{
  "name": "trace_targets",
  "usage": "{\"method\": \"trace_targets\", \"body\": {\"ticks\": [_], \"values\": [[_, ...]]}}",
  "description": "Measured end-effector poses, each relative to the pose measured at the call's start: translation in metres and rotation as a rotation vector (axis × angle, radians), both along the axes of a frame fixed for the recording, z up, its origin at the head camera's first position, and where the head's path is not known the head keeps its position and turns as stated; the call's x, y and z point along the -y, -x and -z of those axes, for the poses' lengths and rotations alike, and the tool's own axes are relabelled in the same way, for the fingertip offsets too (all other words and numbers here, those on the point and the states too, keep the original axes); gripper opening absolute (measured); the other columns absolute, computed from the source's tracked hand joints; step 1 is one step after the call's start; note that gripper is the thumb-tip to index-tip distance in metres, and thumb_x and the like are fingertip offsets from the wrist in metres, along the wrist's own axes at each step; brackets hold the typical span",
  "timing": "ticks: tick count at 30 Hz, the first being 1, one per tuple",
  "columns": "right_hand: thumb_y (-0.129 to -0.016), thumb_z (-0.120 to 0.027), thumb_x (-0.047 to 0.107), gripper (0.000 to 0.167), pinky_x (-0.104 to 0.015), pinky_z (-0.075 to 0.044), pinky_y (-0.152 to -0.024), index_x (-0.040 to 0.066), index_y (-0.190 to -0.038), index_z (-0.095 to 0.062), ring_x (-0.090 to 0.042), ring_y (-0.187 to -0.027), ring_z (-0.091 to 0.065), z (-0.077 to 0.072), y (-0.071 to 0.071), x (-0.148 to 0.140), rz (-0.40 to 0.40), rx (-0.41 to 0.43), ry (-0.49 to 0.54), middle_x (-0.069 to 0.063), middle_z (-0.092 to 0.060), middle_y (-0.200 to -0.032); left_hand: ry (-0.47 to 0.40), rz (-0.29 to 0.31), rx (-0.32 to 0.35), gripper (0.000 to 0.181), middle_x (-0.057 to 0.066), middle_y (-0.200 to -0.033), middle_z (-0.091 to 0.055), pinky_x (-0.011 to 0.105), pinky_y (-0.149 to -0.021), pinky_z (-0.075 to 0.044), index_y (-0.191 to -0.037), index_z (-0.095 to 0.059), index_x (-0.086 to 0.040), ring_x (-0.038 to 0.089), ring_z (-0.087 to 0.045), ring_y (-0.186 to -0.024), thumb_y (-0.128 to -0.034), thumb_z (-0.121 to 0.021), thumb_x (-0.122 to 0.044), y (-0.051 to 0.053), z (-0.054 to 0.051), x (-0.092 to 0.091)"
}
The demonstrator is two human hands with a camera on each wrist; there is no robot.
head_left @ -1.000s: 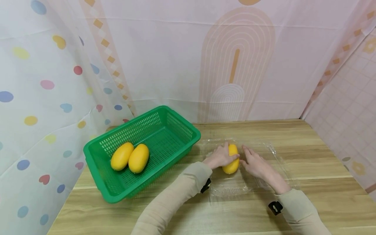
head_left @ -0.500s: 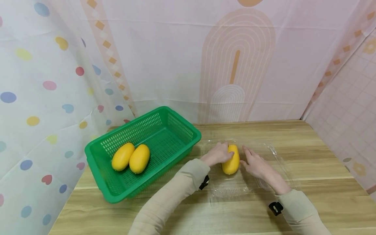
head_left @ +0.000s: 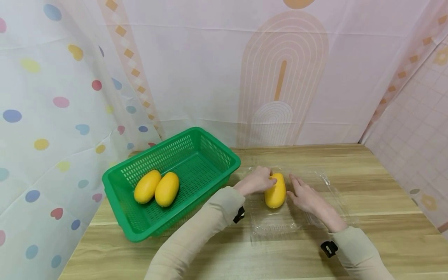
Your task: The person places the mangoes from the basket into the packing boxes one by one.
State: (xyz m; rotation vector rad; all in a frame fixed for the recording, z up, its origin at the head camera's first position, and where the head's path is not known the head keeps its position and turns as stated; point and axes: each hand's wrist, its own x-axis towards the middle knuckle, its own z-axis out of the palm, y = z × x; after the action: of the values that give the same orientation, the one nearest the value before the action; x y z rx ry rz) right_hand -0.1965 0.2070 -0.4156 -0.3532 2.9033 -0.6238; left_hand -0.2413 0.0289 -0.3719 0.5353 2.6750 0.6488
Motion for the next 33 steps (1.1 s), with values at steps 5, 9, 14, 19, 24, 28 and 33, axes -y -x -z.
{"method": "trace_targets", "body": {"ticks": [5, 9, 14, 19, 24, 28, 33], "values": [[-0.099, -0.047, 0.020, 0.063, -0.063, -0.031, -0.105, -0.007, -0.148, -0.016, -0.053, -0.132, -0.032, 0.000, -0.001, 0.000, -0.002, 0.004, 0.005, -0.036, -0.023, -0.149, -0.017, -0.013, 0.017, 0.039, 0.010, -0.129, -0.061, 0.031, -0.086, -0.051, -0.127, -0.057, -0.005, 0.016, -0.059, -0.094, -0.0981, -0.050, -0.029, -0.001, -0.005, 0.006], [-0.099, -0.047, 0.019, 0.063, -0.063, -0.031, -0.105, -0.008, -0.148, -0.017, -0.054, -0.132, -0.032, -0.001, -0.001, 0.000, -0.005, -0.005, 0.008, -0.036, -0.024, -0.148, -0.024, -0.008, -0.004, 0.036, 0.010, -0.124, -0.063, 0.031, -0.082, -0.051, -0.123, -0.059, -0.005, 0.019, -0.061, -0.097, -0.0985, -0.049, -0.029, -0.002, -0.011, 0.015], [-0.099, -0.047, 0.019, 0.063, -0.063, -0.031, -0.105, -0.008, -0.147, -0.017, -0.054, -0.132, -0.032, -0.001, -0.002, 0.001, -0.007, -0.014, 0.006, -0.036, -0.024, -0.148, -0.013, -0.007, -0.032, 0.034, 0.009, -0.113, -0.066, 0.025, -0.064, -0.046, -0.121, -0.060, -0.006, 0.015, -0.056, -0.077, -0.0974, -0.051, -0.030, 0.000, -0.019, 0.027], [-0.099, -0.047, 0.019, 0.064, -0.063, -0.030, -0.106, -0.008, -0.148, -0.017, -0.054, -0.132, -0.031, -0.001, -0.002, 0.000, -0.004, -0.010, 0.010, -0.036, -0.023, -0.148, -0.036, -0.012, -0.086, 0.035, 0.011, -0.108, -0.069, 0.026, -0.067, -0.048, -0.121, -0.060, -0.005, 0.013, -0.056, -0.074, -0.0974, -0.051, -0.029, 0.002, -0.026, 0.043], [-0.099, -0.047, 0.019, 0.064, -0.063, -0.030, -0.106, -0.008, -0.148, -0.017, -0.053, -0.133, -0.031, -0.001, -0.002, 0.000, -0.005, -0.008, 0.014, -0.036, -0.023, -0.148, -0.071, -0.025, -0.136, 0.032, 0.010, -0.105, -0.069, 0.026, -0.069, -0.052, -0.116, -0.063, -0.004, 0.014, -0.062, -0.079, -0.0983, -0.049, -0.027, 0.003, -0.035, 0.060], [-0.099, -0.047, 0.019, 0.064, -0.062, -0.030, -0.106, -0.008, -0.148, -0.016, -0.053, -0.133, -0.031, 0.000, -0.001, 0.000, -0.006, -0.008, 0.015, -0.036, -0.023, -0.148, -0.086, -0.051, -0.149, 0.031, 0.011, -0.100, -0.069, 0.024, -0.055, -0.047, -0.116, -0.063, -0.004, 0.012, -0.058, -0.063, -0.0984, -0.049, -0.026, 0.005, -0.042, 0.077], [-0.099, -0.046, 0.020, 0.064, -0.062, -0.029, -0.106, -0.008, -0.148, -0.015, -0.053, -0.134, -0.029, 0.000, 0.000, 0.000, -0.009, 0.002, 0.016, -0.035, -0.021, -0.149, -0.089, -0.082, -0.159, 0.033, 0.015, -0.103, -0.069, 0.022, -0.047, -0.039, -0.121, -0.059, -0.003, 0.011, -0.049, -0.048, -0.0984, -0.048, -0.025, 0.005, -0.049, 0.101]]}}
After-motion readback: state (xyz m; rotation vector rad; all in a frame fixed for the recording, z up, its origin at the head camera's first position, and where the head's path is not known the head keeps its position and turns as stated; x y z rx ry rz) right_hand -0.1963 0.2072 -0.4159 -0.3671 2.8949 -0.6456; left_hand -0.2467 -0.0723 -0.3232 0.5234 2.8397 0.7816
